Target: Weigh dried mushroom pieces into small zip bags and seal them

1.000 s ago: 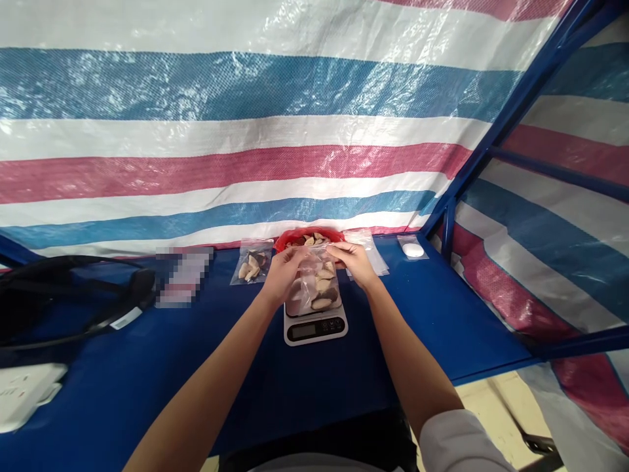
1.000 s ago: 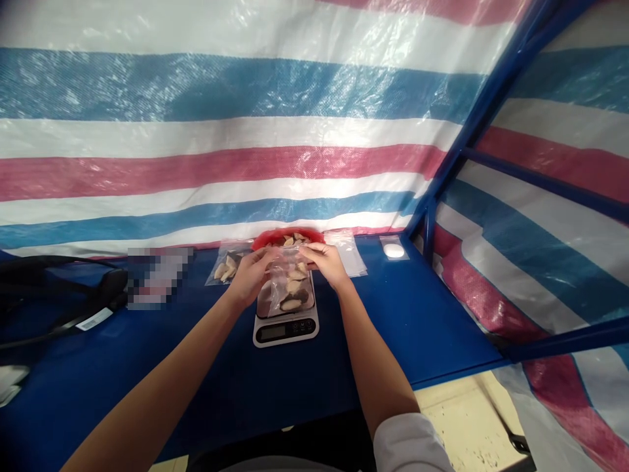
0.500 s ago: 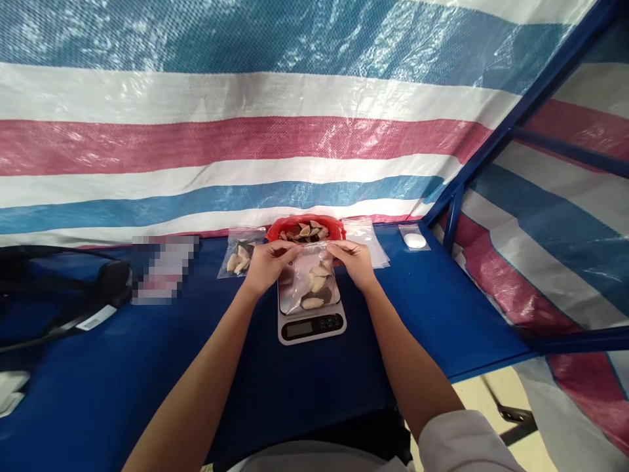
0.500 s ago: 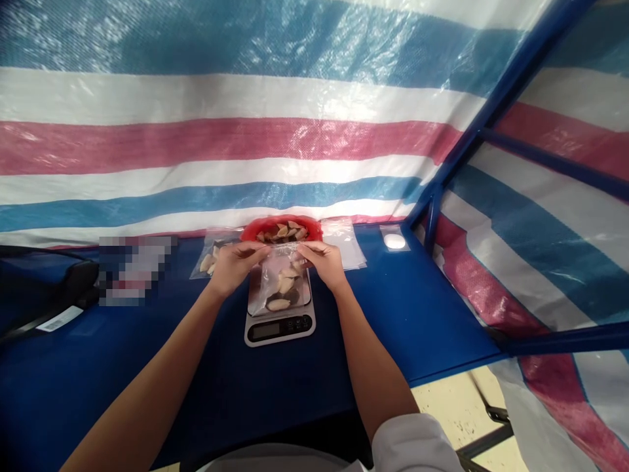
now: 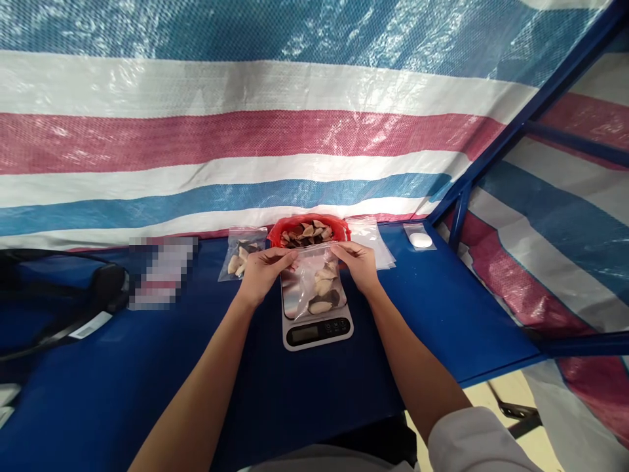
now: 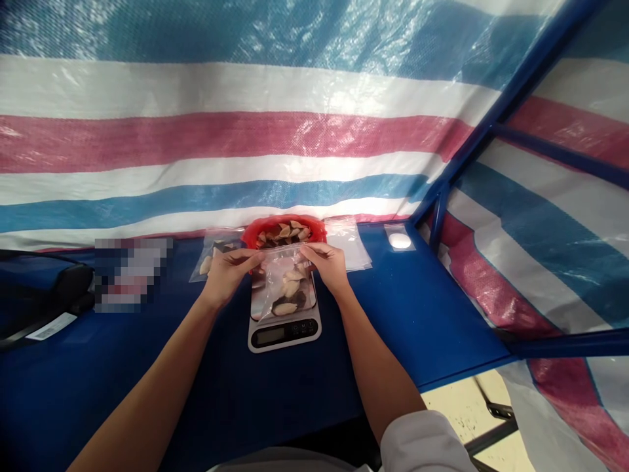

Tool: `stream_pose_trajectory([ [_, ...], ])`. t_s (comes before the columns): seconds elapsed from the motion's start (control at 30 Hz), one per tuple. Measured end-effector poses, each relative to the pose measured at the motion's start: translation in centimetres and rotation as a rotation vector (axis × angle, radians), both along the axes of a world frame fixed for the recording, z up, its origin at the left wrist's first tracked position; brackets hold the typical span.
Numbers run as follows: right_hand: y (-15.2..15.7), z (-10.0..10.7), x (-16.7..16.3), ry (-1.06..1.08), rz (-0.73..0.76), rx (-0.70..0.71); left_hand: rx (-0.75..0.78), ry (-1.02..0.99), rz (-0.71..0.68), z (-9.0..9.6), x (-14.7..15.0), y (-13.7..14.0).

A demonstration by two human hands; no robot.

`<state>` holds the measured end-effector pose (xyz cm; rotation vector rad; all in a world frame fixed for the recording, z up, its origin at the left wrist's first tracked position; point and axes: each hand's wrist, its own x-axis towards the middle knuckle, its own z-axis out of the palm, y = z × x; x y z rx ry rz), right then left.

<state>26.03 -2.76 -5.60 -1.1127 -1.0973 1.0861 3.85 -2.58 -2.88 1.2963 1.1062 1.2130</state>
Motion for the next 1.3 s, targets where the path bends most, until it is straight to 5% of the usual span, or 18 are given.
stream_pose_trajectory([
  [1.3, -0.4, 0.7, -0.2, 0.015, 0.061, -0.001, -0.030, -0.061, 0.050, -0.8, 0.4, -0.1],
])
